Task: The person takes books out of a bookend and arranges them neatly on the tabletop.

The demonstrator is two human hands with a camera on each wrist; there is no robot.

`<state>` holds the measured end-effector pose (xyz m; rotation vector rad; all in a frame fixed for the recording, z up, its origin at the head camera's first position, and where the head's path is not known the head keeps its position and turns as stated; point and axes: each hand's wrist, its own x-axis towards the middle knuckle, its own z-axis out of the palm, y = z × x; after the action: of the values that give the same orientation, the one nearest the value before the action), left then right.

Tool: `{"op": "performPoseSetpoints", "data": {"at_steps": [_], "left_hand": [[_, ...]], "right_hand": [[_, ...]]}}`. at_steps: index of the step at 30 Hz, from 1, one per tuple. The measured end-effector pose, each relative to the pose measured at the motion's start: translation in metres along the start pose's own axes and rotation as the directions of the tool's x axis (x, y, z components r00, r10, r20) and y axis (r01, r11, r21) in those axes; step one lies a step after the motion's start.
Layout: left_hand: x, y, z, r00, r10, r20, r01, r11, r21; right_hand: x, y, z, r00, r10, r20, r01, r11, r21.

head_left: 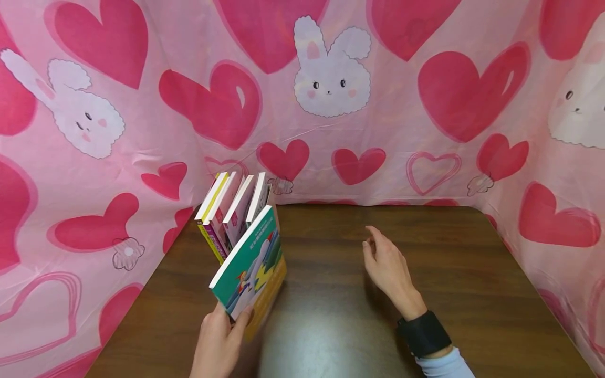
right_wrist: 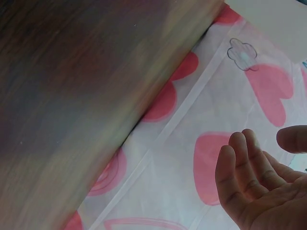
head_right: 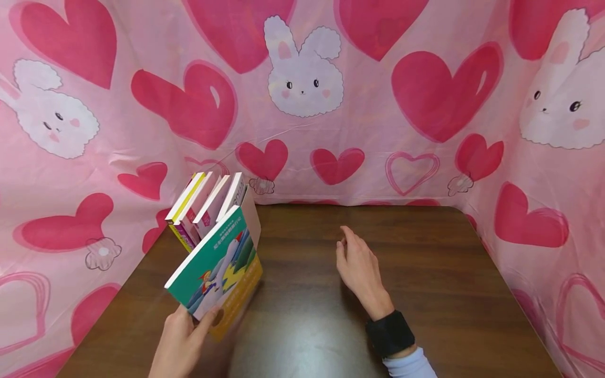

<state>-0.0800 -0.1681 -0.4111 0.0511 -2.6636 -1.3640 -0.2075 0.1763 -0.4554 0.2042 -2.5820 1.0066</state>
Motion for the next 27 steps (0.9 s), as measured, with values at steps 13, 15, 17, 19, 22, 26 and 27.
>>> {"op": "performPoseSetpoints", "data": {"at_steps": [13,15,17,19,22,26,27], "left_hand": [[0.007,0.002,0.012,0.995,0.099,-0.015,-0.099,0.994,-0.039],[0.008,0.002,0.012,0.995,0.100,-0.012,-0.101,0.994,-0.048],[0.008,0.002,0.013,0.995,0.101,-0.010,-0.101,0.994,-0.046],[0.009,0.002,0.014,0.995,0.098,-0.007,-0.099,0.994,-0.041],[0.010,0.003,0.015,0.996,0.089,-0.001,-0.089,0.995,-0.041],[0.014,0.004,0.016,0.997,0.073,0.020,-0.071,0.995,-0.071],[0.015,0.004,0.016,0.997,0.072,0.027,-0.069,0.994,-0.083]], "right_hand": [[-0.001,-0.004,0.000,0.992,-0.086,-0.097,0.090,0.995,0.036],[-0.001,-0.005,0.000,0.990,-0.099,-0.102,0.103,0.994,0.034],[-0.001,-0.006,0.000,0.989,-0.107,-0.099,0.111,0.993,0.037],[-0.002,-0.006,0.001,0.990,-0.110,-0.091,0.114,0.993,0.043],[-0.002,-0.007,0.001,0.992,-0.106,-0.076,0.111,0.992,0.066],[-0.002,-0.010,0.002,0.992,-0.111,-0.065,0.117,0.988,0.101],[-0.002,-0.011,0.002,0.991,-0.117,-0.066,0.123,0.987,0.106]]}}
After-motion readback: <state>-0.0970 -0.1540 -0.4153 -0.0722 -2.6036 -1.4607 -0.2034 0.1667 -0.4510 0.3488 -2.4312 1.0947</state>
